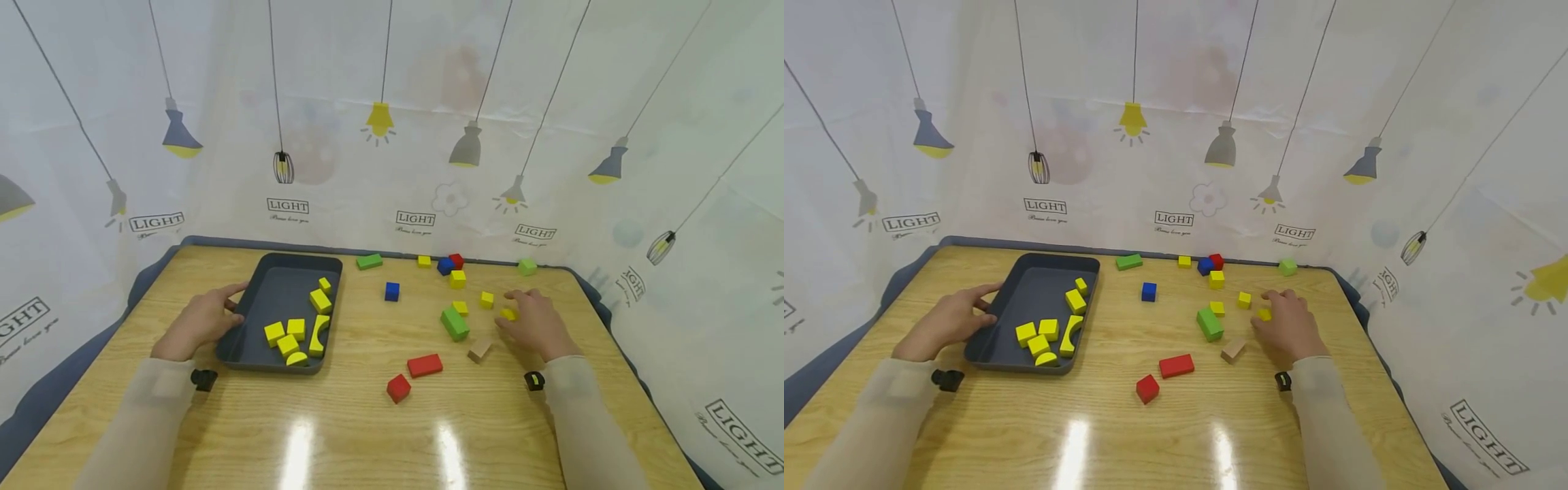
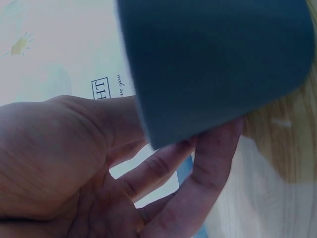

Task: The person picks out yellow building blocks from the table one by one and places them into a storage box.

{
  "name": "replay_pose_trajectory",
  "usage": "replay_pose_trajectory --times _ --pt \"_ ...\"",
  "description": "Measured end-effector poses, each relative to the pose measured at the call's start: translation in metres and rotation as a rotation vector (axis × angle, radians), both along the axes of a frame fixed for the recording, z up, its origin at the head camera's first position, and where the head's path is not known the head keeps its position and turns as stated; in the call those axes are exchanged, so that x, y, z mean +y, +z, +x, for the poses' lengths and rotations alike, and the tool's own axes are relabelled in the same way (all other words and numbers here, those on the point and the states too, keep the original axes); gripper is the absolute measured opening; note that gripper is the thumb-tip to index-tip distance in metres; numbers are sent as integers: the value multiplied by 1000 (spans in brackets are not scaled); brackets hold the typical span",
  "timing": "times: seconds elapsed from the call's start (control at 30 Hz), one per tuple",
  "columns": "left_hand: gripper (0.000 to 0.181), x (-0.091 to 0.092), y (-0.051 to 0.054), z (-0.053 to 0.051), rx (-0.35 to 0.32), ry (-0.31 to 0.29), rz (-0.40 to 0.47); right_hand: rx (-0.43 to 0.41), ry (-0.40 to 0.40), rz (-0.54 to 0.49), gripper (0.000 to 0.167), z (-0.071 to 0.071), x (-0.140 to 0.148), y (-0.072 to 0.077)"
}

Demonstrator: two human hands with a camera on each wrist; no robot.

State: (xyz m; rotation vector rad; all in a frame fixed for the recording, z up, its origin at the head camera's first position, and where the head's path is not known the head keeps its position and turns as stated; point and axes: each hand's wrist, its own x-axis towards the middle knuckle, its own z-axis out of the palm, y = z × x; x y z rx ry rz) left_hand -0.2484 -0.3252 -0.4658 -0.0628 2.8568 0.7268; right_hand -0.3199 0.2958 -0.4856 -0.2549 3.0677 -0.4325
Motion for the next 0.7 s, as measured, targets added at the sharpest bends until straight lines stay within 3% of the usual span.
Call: replay_pose_trajectory --times 0.17,0.33,0.7 --pt "80 0 0 1 -7 0 4 -84 26 34 73 3 24 -1" --pt "80 0 0 0 -4 -8 -1 -114 54 21 70 2 38 1" --pt "81 -1 0 0 -7 -2 6 -170 4 -17 42 3 39 13"
